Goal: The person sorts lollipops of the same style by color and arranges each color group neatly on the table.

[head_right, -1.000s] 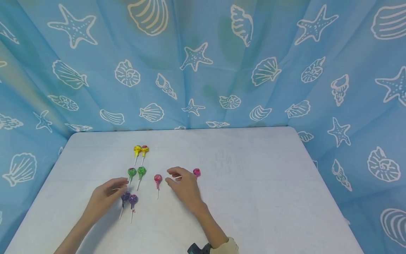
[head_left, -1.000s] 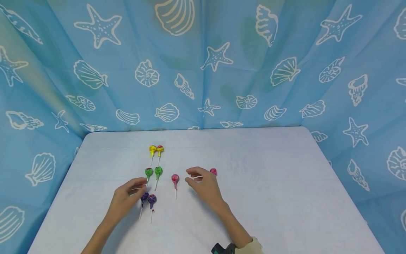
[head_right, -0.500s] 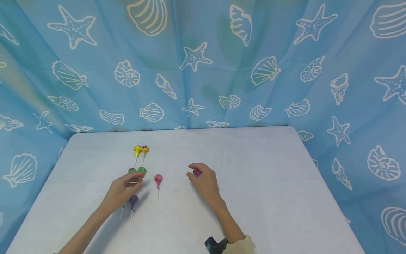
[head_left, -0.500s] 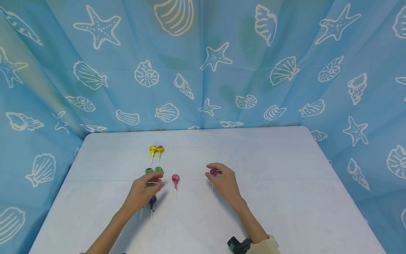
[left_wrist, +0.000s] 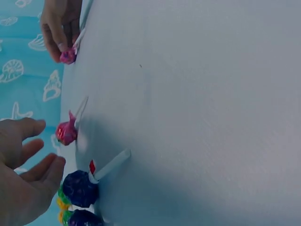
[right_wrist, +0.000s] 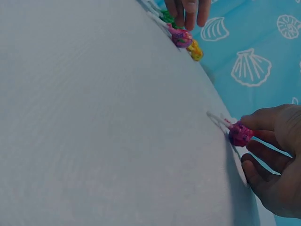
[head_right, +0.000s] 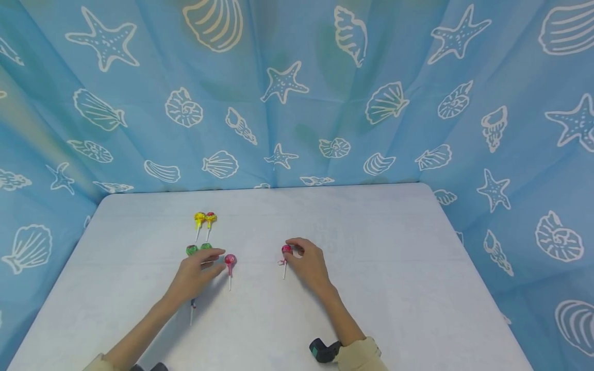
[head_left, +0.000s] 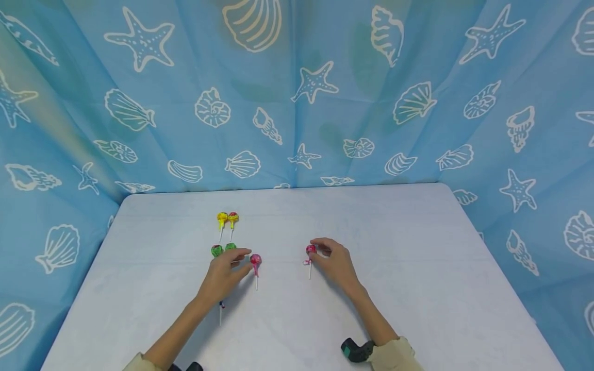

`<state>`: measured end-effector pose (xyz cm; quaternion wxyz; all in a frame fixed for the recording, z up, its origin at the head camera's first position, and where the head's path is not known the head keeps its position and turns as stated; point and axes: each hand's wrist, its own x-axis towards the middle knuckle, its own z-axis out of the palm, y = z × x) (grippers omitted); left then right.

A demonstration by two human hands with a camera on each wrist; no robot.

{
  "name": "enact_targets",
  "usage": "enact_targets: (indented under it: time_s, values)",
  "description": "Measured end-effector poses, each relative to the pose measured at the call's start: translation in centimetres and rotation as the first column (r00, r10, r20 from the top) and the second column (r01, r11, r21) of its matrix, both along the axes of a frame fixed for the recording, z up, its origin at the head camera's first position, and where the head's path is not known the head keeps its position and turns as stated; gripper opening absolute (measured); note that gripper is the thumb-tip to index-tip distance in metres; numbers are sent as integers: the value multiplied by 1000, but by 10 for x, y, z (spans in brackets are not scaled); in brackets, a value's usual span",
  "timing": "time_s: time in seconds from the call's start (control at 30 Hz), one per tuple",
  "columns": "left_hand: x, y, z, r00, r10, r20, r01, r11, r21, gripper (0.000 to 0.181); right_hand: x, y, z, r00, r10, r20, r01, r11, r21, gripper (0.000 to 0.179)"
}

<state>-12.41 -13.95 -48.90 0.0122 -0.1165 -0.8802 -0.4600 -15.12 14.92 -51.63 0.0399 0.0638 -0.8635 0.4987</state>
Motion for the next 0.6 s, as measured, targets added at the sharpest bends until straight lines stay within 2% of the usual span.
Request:
enact_targets:
  time_s: [0.23,0.4,0.6]
  values:
    - [-2,9,-4,998,52,-18,-53,997,-60,33,-4,2,-7,999,21,-29,-21,1000,11,31]
    - [-4,15,-10,998,43,-51,-47,996,-79,30,-4,3,-8,1000,23,-13,-22,999,37,32]
    - [-6,20,-10,999,40,-15,-41,995,-96,30,-4,3,-9,1000,16,2,-17,999,39,32]
